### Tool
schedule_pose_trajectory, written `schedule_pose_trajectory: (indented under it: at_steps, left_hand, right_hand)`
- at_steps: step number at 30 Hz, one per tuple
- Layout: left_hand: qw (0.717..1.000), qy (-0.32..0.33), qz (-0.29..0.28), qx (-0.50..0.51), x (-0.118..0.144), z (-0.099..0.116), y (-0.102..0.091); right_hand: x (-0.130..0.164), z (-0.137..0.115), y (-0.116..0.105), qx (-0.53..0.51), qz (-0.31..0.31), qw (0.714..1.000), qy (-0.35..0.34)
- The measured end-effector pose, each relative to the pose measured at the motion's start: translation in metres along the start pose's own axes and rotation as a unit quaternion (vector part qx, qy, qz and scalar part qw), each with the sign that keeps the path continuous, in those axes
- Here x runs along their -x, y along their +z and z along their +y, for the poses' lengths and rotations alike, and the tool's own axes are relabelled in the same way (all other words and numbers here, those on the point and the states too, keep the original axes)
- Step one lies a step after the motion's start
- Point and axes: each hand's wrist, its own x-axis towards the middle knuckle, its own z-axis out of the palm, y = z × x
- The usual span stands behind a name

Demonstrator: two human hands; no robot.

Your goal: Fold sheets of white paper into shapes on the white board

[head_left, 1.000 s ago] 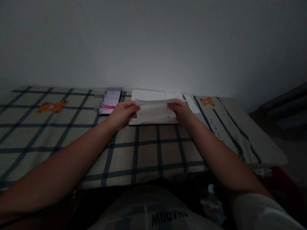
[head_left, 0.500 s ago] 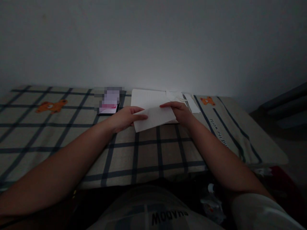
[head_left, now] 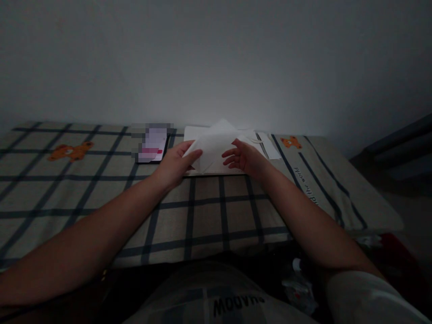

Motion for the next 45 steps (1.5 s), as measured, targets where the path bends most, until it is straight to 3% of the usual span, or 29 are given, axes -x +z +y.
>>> schedule_pose_trajectory:
  at_steps: [5, 8, 10, 15, 20, 24, 33, 45]
  left_hand:
    - [0.997, 0.042, 0.013, -0.061, 0.002, -0.006, 0.005]
    - [0.979, 0.102, 0.023, -0.174, 0.005, -0.005, 0.005]
    - [0.974, 0.107, 0.000, -0.199, 0.008, -0.004, 0.006]
    - [0.985, 0.062, -0.066, -0.149, 0.011, -0.005, 0.009]
    - [1.000, 0.003, -0.009, -0.016, 0.009, -0.001, 0.008]
    - [0.999, -0.022, 0.018, 0.023, 0.006, 0.001, 0.006]
    - [0.997, -0.065, 0.019, 0.026, 0.001, -0.005, 0.005]
    - [0.999, -0.050, 0.017, 0.001, 0.001, -0.006, 0.007]
  right_hand:
    - [0.000, 0.004, 0.003, -0.016, -0.053, 0.998, -0.001]
    - [-0.001, 0.007, 0.004, 0.001, -0.028, 0.999, -0.041]
    - [-0.002, 0.009, 0.003, 0.013, -0.003, 0.998, -0.060]
    - [-0.002, 0.009, -0.001, 0.027, 0.016, 0.997, -0.066]
    - [0.006, 0.007, 0.006, 0.081, -0.021, 0.994, -0.072]
    - [0.014, 0.007, 0.013, 0.139, -0.058, 0.987, -0.057]
    - [0.012, 0.011, 0.011, 0.138, -0.061, 0.988, -0.014]
    - [0.009, 0.016, 0.014, 0.130, -0.043, 0.988, -0.069]
